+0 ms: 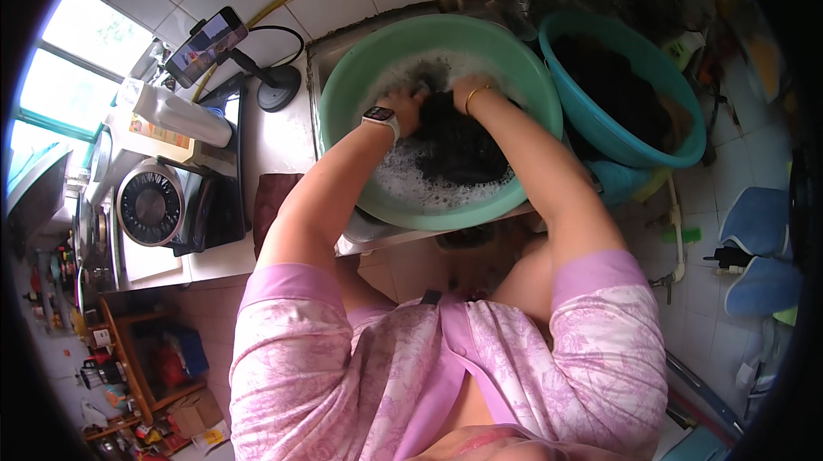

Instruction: The person washes a dark garment by hand in a basin of soapy water, scrubbing the fabric and eventually rinsing it.

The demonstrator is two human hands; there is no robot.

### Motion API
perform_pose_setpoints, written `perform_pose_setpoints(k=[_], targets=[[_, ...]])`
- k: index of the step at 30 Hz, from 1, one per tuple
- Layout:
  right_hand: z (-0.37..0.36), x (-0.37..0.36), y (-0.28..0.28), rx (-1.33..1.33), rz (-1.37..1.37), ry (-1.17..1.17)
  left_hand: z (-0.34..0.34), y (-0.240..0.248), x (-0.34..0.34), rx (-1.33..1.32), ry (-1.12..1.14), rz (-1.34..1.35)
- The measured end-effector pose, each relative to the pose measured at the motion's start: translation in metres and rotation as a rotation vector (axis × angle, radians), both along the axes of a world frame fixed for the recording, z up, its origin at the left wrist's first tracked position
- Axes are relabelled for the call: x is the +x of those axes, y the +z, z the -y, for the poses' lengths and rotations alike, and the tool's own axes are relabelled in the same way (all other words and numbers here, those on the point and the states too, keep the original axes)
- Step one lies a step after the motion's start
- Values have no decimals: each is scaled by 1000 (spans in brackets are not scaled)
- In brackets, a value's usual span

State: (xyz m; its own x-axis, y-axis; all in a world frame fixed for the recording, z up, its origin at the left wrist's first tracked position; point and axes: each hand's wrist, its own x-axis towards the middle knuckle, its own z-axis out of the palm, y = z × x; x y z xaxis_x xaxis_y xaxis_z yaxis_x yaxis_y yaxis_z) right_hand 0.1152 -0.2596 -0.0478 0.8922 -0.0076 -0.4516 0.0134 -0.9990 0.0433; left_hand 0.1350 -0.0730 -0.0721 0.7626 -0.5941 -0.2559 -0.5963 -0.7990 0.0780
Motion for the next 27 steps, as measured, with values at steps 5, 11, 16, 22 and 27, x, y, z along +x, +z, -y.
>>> perform_pose_setpoints(k=[5, 11, 16, 22, 27], targets=[[-45, -8, -1, 303, 396, -542, -35, -1, 18, -506, 587, -332], [-77, -31, 36, 1040, 672, -476, -6, 50, -3, -1223, 975, -1160], [-130, -97, 100, 1004, 924, -259, -40, 31, 12, -1805, 322, -1497], [-120, -99, 84, 854, 1074, -188, 32, 25, -49, -2679, -574, -1561], [-122, -82, 90, 754, 1103, -151, -42, 15, -4, -1796, 536, -903]])
